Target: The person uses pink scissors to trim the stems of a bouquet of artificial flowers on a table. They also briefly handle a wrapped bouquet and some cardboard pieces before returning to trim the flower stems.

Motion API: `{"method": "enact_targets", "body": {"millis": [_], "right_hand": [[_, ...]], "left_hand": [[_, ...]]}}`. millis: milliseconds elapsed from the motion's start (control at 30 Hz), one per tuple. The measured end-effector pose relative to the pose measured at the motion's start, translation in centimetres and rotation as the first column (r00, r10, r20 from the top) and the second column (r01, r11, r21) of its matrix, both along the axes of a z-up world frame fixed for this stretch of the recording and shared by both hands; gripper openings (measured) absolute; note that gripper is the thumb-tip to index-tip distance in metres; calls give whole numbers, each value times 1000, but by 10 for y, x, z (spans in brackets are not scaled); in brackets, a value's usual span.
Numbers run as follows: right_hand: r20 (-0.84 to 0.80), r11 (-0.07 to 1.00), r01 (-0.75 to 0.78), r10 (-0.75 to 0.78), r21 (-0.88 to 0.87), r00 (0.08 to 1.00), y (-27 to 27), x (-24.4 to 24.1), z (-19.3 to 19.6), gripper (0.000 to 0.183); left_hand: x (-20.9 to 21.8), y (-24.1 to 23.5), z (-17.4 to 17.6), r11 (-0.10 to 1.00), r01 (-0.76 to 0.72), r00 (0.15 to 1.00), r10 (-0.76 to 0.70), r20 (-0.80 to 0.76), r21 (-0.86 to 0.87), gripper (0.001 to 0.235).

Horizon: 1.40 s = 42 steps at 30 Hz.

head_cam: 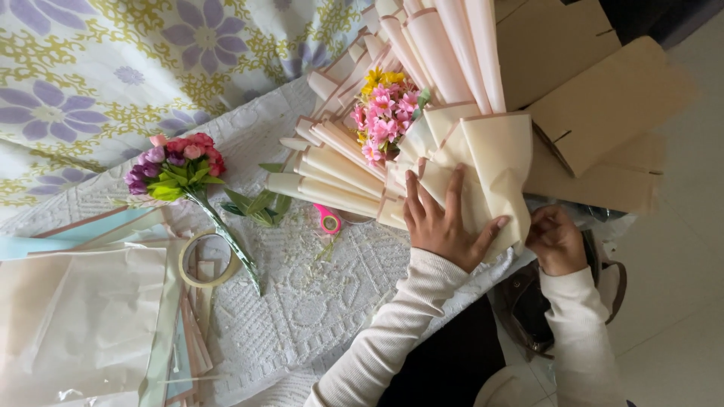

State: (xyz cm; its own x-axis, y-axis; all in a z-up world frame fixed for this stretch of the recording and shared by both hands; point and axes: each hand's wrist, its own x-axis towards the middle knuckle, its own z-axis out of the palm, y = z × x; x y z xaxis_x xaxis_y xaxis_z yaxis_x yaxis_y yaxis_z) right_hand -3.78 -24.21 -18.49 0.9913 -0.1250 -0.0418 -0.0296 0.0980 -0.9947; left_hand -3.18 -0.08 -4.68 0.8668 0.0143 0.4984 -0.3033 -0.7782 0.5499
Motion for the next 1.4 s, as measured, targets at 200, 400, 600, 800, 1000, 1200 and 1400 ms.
{"method": "enact_targets", "body": {"millis": [200,400,600,800,1000,1200,1400], "right_hand": [[155,897,183,-130,-401,979,57,-27,72,27],[289,685,201,15,-701,957,36,-19,36,32],[359,727,173,108,-665,927,42,-17,21,47],[236,703,51,169,-709,957,37,-21,51,53],[127,929,-2,53,-369,990,45,-21,128,61],[-186,912,-81,5,-402,983,92,2,152,106],[-62,955,81,-103,-284,993,101,3,151,51]], "left_hand": [[0,3,9,1000,18,998,-17,-63,17,98],[4,7,10,997,47,992,-41,-120,55,99],[5,13,22,994,96,962,-77,-264,61,101],[4,21,39,991,134,932,-118,-341,24,103],[15,52,3,919,17,998,11,67,-394,98],[-20,67,-73,454,-291,957,143,-254,-842,89],[-39,77,-32,390,-341,933,251,-258,-855,56]]}}
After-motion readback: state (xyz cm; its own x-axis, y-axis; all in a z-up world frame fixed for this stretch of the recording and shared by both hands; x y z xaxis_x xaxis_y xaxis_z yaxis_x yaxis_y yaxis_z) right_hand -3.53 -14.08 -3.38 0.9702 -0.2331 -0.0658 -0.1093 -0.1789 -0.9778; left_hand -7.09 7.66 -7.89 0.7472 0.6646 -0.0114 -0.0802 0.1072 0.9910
